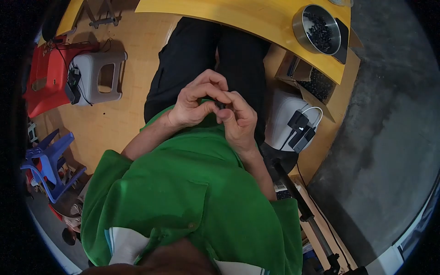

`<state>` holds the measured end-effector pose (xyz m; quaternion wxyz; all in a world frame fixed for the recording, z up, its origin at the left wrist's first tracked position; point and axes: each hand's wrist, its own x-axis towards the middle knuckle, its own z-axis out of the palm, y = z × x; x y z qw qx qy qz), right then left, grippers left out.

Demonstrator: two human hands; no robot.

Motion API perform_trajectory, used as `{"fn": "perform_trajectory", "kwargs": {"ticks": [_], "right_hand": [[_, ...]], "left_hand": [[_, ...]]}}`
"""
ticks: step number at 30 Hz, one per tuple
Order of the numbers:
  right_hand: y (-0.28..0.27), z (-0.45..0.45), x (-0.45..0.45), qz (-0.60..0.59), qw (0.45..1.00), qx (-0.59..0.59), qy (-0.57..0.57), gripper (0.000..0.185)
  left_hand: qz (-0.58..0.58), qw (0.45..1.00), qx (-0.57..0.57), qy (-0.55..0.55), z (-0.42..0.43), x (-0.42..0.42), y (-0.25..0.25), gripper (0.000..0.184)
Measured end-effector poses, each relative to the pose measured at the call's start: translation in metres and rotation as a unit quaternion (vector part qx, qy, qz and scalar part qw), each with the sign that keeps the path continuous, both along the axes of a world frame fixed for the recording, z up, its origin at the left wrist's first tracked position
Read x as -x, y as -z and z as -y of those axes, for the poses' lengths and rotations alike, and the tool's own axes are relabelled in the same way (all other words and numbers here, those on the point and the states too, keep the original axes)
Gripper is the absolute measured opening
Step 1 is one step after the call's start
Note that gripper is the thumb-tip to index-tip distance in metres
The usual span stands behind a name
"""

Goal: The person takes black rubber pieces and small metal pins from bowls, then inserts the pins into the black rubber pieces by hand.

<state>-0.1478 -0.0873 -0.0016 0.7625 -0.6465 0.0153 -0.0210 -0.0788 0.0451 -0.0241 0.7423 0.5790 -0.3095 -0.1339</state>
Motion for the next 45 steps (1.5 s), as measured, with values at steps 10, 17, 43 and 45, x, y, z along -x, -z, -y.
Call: {"fn": "perform_trajectory", "kwargs": {"ticks": [10, 17, 43, 45], "right_hand": [[0.004, -0.001, 0.010, 0.056, 0.989, 0.130, 0.038, 0.040], [0.008, 0.002, 0.000, 0.085, 0.975, 0.193, 0.065, 0.040], [0.005, 0.003, -0.006, -0.021, 0.999, -0.036, -0.007, 0.044], [0.006, 0.001, -0.005, -0.035, 0.998, -0.057, -0.011, 0.044]], "left_hand": [[0.056, 0.998, 0.025, -0.028, 0.021, 0.017, -0.025, 0.051], [-0.012, 0.996, 0.048, -0.075, 0.032, 0.029, -0.022, 0.035], [-0.138, 0.986, 0.045, 0.083, 0.011, 0.005, 0.001, 0.027], [-0.131, 0.986, 0.046, 0.096, 0.009, 0.004, 0.003, 0.022]]}}
